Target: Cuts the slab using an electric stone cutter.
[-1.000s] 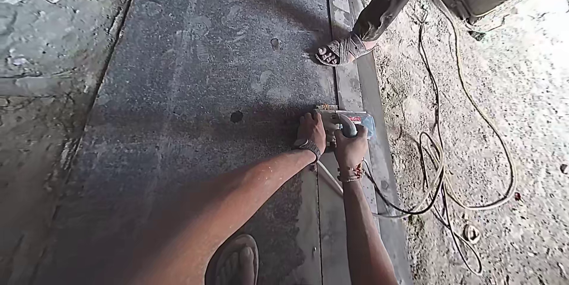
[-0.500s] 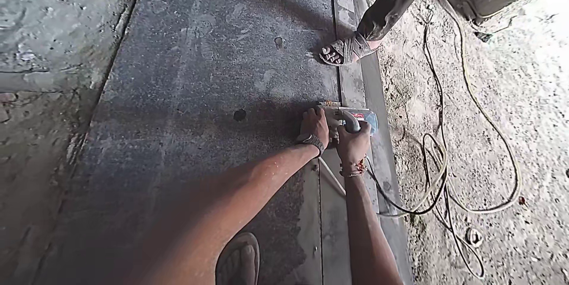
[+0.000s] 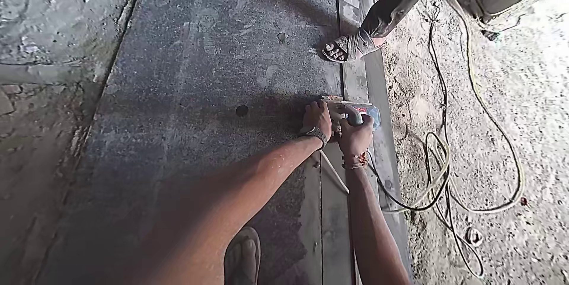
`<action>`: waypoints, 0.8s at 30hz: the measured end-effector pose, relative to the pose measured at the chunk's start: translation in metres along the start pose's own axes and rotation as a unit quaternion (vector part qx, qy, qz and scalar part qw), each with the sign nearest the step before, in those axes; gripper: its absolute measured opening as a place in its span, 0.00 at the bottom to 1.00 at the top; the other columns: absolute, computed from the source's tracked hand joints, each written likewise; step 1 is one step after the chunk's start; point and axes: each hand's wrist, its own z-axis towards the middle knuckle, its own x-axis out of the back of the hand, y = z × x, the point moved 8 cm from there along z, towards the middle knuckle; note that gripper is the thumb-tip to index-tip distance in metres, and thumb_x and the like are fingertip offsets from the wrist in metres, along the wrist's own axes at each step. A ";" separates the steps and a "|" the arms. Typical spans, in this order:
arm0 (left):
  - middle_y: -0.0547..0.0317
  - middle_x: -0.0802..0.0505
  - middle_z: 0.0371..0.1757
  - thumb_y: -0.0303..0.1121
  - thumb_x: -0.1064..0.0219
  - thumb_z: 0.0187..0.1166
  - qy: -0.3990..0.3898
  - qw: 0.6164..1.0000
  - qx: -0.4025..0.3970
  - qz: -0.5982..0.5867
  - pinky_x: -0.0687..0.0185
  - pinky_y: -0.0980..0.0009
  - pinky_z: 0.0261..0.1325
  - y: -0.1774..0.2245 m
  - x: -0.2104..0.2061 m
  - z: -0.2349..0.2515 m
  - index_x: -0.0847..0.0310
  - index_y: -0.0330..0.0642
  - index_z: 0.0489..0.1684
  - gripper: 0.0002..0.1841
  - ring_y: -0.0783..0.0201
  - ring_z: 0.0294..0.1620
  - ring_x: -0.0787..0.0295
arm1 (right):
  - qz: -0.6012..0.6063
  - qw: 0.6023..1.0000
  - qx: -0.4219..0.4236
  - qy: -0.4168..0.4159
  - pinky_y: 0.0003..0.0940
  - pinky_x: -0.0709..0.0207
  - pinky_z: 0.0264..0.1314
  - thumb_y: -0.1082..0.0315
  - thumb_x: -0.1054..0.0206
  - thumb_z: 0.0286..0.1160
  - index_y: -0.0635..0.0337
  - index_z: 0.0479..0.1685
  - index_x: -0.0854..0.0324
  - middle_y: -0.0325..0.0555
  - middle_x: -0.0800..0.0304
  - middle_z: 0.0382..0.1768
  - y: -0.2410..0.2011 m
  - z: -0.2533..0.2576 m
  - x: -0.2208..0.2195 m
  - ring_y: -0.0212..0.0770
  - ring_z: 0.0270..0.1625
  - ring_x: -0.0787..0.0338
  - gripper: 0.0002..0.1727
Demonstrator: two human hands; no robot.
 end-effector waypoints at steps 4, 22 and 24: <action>0.31 0.22 0.71 0.27 0.23 0.70 0.005 1.000 0.000 0.010 0.18 0.48 0.68 0.000 0.001 0.004 0.33 0.33 0.81 0.36 0.35 0.73 0.23 | 0.007 1.000 0.003 0.000 0.59 0.19 0.52 0.56 0.20 0.66 0.57 0.68 0.26 0.56 0.08 0.44 -0.003 0.001 0.000 0.58 0.51 0.08 0.32; 0.32 0.23 0.74 0.29 0.26 0.74 -0.007 1.000 0.004 0.004 0.21 0.49 0.72 0.001 0.007 0.021 0.33 0.33 0.82 0.34 0.35 0.78 0.27 | 0.016 1.000 0.015 0.009 0.60 0.19 0.51 0.56 0.20 0.66 0.57 0.69 0.27 0.57 0.08 0.44 -0.012 0.012 -0.005 0.59 0.50 0.08 0.33; 0.31 0.23 0.74 0.29 0.26 0.73 -0.004 1.000 0.004 0.006 0.21 0.49 0.72 0.001 0.008 0.022 0.33 0.33 0.81 0.34 0.35 0.77 0.26 | 0.014 1.000 0.014 0.011 0.60 0.19 0.51 0.56 0.20 0.66 0.56 0.69 0.27 0.57 0.08 0.44 -0.012 0.013 -0.005 0.60 0.50 0.08 0.33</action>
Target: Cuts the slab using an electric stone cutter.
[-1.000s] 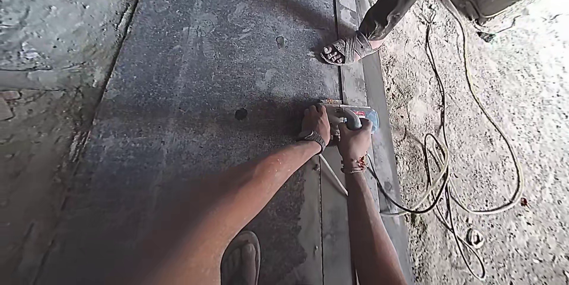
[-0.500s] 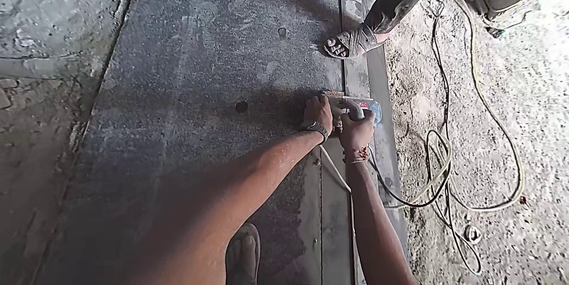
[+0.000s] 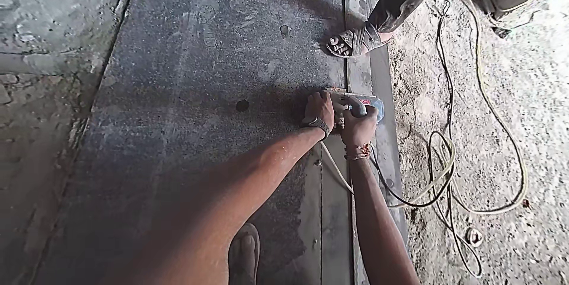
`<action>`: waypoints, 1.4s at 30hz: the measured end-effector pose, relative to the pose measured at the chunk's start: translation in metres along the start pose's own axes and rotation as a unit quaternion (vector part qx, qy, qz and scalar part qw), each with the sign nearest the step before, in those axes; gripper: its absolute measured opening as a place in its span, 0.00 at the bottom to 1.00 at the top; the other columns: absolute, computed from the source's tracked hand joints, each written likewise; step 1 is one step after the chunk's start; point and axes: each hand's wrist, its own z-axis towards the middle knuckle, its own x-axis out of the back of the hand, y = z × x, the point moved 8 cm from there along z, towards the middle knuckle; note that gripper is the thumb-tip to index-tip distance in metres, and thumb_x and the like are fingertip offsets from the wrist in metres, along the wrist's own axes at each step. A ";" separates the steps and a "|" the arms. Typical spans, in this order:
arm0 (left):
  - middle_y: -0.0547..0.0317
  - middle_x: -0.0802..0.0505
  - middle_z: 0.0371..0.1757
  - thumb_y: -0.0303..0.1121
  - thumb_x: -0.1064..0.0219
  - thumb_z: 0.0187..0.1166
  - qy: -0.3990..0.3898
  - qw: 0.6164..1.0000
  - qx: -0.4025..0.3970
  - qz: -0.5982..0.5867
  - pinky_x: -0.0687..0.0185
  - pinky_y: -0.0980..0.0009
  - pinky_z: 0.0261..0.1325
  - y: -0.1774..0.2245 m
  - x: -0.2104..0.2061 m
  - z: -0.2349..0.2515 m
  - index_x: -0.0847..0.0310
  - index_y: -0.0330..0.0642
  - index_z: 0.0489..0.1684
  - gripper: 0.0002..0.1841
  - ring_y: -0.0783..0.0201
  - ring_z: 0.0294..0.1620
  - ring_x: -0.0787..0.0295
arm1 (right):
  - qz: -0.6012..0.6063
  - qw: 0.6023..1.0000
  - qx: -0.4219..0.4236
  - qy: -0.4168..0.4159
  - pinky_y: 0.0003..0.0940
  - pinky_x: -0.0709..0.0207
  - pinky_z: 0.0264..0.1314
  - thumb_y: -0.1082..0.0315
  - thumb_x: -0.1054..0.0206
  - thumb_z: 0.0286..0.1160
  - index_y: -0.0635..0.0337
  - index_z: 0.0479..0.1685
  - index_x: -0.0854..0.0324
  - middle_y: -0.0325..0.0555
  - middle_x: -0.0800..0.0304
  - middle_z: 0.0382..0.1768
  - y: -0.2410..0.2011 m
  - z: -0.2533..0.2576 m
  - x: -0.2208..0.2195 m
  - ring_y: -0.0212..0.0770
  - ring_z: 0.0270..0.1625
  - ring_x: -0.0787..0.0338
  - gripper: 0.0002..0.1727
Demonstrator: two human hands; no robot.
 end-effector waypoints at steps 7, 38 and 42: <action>0.31 0.23 0.74 0.29 0.25 0.72 0.000 1.000 -0.002 -0.002 0.19 0.49 0.70 0.000 0.003 0.004 0.33 0.33 0.81 0.34 0.35 0.77 0.25 | 0.003 1.000 0.007 0.007 0.61 0.19 0.50 0.55 0.19 0.65 0.56 0.68 0.26 0.58 0.09 0.43 -0.003 0.004 -0.001 0.60 0.49 0.08 0.33; 0.29 0.24 0.75 0.27 0.28 0.75 -0.003 1.000 -0.005 -0.006 0.20 0.48 0.71 0.002 0.013 0.021 0.36 0.32 0.84 0.35 0.34 0.78 0.26 | -0.013 1.000 0.010 0.020 0.62 0.20 0.51 0.54 0.20 0.65 0.56 0.69 0.27 0.58 0.09 0.45 -0.017 0.017 -0.008 0.60 0.50 0.08 0.34; 0.31 0.23 0.75 0.39 0.21 0.71 0.007 1.000 -0.006 -0.003 0.19 0.49 0.70 0.002 0.013 0.026 0.34 0.34 0.84 0.41 0.36 0.77 0.26 | -0.008 0.999 0.024 0.026 0.62 0.20 0.51 0.54 0.21 0.65 0.58 0.71 0.27 0.60 0.09 0.48 -0.018 0.019 -0.009 0.61 0.51 0.09 0.35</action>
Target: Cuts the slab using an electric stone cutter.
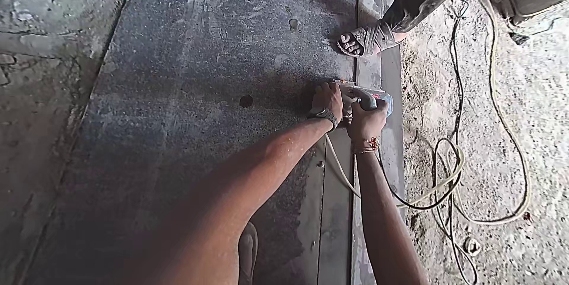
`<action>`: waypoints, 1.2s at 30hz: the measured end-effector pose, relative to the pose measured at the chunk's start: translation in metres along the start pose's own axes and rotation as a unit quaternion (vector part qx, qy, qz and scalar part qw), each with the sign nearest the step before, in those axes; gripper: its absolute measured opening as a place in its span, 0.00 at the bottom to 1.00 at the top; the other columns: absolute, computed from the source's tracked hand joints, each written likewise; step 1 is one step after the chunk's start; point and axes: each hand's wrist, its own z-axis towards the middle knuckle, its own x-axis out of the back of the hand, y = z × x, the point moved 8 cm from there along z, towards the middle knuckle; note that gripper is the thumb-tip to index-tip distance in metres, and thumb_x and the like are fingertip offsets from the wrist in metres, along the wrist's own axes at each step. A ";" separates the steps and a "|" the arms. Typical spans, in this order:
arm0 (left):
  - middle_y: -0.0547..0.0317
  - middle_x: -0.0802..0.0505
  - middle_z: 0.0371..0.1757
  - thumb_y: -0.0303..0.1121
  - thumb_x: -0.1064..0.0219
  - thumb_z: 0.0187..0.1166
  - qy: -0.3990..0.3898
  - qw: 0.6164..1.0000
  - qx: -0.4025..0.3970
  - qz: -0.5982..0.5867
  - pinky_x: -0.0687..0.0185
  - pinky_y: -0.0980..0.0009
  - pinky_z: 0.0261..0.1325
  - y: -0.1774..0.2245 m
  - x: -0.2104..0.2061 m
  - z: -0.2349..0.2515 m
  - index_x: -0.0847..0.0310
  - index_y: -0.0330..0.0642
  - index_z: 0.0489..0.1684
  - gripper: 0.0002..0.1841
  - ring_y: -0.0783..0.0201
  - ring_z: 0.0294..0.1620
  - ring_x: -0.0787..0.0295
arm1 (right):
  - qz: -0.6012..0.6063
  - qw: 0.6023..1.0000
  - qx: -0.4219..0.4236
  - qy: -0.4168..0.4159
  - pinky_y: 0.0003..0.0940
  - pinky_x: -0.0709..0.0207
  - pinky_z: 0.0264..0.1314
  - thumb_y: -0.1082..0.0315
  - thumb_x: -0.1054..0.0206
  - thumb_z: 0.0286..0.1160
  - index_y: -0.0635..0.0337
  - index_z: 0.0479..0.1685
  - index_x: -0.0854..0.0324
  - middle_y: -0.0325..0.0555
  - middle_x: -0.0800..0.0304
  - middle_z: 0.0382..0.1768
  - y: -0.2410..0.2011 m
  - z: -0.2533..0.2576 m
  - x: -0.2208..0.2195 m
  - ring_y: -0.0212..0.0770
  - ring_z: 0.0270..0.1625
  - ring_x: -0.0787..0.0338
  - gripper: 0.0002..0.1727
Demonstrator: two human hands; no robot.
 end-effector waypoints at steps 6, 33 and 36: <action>0.31 0.23 0.74 0.38 0.19 0.68 -0.002 1.000 -0.001 0.001 0.18 0.50 0.69 0.000 0.002 0.004 0.34 0.34 0.83 0.42 0.36 0.77 0.26 | 0.001 1.000 -0.004 -0.003 0.63 0.20 0.52 0.54 0.21 0.65 0.57 0.70 0.27 0.60 0.09 0.47 -0.003 0.003 -0.002 0.61 0.52 0.09 0.34; 0.31 0.22 0.73 0.33 0.22 0.70 0.016 1.000 -0.002 -0.014 0.19 0.48 0.69 0.001 0.011 0.023 0.32 0.35 0.82 0.37 0.36 0.76 0.24 | 0.024 1.000 0.003 -0.013 0.65 0.21 0.43 0.50 0.27 0.69 0.55 0.72 0.30 0.61 0.11 0.46 -0.010 0.012 -0.010 0.64 0.47 0.10 0.33; 0.31 0.22 0.74 0.33 0.22 0.70 0.013 1.000 -0.006 -0.014 0.19 0.48 0.69 0.002 0.013 0.023 0.33 0.35 0.83 0.38 0.35 0.76 0.24 | 0.017 1.000 0.003 -0.018 0.64 0.20 0.39 0.48 0.27 0.69 0.53 0.71 0.32 0.61 0.11 0.43 -0.009 0.012 -0.011 0.63 0.43 0.10 0.34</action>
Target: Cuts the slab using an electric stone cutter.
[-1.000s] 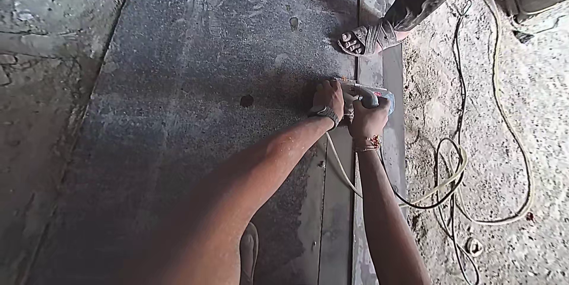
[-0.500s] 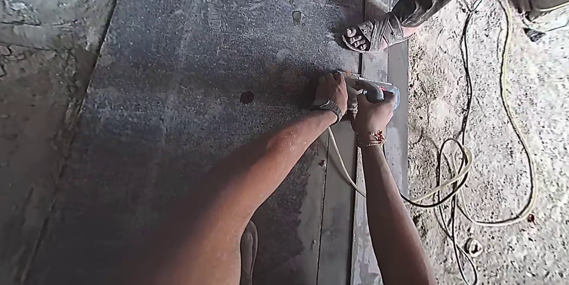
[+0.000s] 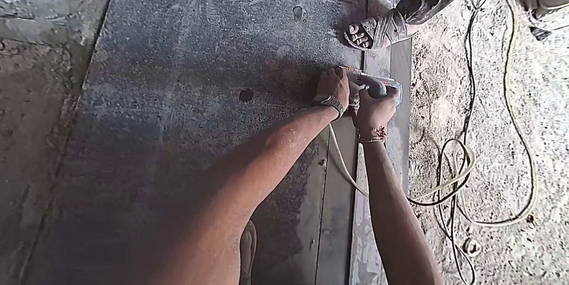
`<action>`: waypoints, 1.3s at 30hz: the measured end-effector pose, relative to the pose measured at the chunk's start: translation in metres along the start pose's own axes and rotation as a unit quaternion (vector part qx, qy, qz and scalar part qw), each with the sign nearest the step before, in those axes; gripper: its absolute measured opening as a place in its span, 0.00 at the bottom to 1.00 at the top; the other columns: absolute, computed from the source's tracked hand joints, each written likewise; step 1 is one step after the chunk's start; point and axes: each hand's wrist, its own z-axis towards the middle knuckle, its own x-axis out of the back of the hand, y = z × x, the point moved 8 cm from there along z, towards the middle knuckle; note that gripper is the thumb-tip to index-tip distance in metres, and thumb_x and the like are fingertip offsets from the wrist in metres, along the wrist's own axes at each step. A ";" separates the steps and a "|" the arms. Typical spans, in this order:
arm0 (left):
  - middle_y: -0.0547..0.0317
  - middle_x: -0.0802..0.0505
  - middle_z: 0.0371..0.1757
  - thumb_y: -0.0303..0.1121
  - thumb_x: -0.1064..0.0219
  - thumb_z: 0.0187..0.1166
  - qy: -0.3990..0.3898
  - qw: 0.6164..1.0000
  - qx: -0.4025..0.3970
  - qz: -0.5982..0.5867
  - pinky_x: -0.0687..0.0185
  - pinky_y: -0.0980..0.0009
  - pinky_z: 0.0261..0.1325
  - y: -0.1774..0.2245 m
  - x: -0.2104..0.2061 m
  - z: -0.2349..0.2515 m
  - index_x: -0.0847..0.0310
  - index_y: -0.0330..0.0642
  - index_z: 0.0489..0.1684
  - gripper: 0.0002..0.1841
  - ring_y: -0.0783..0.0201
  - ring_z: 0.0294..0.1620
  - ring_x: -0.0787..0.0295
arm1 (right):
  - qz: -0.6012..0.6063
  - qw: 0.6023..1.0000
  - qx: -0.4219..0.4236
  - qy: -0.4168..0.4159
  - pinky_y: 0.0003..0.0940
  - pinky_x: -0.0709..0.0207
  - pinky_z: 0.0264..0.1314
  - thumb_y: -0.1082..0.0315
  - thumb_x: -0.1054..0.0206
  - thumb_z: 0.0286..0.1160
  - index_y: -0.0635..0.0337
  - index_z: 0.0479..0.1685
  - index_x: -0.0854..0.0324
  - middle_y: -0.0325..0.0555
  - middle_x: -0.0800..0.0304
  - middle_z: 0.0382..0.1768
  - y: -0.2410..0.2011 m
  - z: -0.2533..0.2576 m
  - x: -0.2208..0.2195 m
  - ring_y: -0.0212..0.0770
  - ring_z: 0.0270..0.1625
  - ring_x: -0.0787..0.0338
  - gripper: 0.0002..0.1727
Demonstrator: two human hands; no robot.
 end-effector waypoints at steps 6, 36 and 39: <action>0.30 0.22 0.74 0.30 0.24 0.72 0.004 1.000 0.000 -0.012 0.20 0.47 0.70 0.000 0.003 0.003 0.33 0.35 0.83 0.36 0.35 0.77 0.25 | 0.000 1.000 0.004 -0.001 0.65 0.21 0.40 0.48 0.27 0.68 0.53 0.73 0.33 0.61 0.12 0.45 0.001 0.002 -0.002 0.64 0.45 0.10 0.35; 0.31 0.22 0.74 0.29 0.25 0.71 0.017 1.000 0.005 -0.022 0.19 0.46 0.68 0.002 0.011 0.024 0.32 0.35 0.82 0.35 0.35 0.78 0.26 | -0.019 0.999 0.017 0.025 0.62 0.20 0.50 0.55 0.25 0.67 0.56 0.73 0.30 0.57 0.10 0.50 -0.024 0.022 -0.004 0.60 0.52 0.09 0.34; 0.32 0.22 0.74 0.29 0.25 0.71 0.021 1.000 0.002 -0.014 0.18 0.46 0.68 0.003 0.012 0.026 0.31 0.34 0.81 0.34 0.35 0.77 0.25 | -0.027 0.999 0.029 0.025 0.61 0.20 0.52 0.57 0.25 0.66 0.58 0.72 0.29 0.56 0.09 0.51 -0.032 0.026 -0.004 0.58 0.54 0.09 0.34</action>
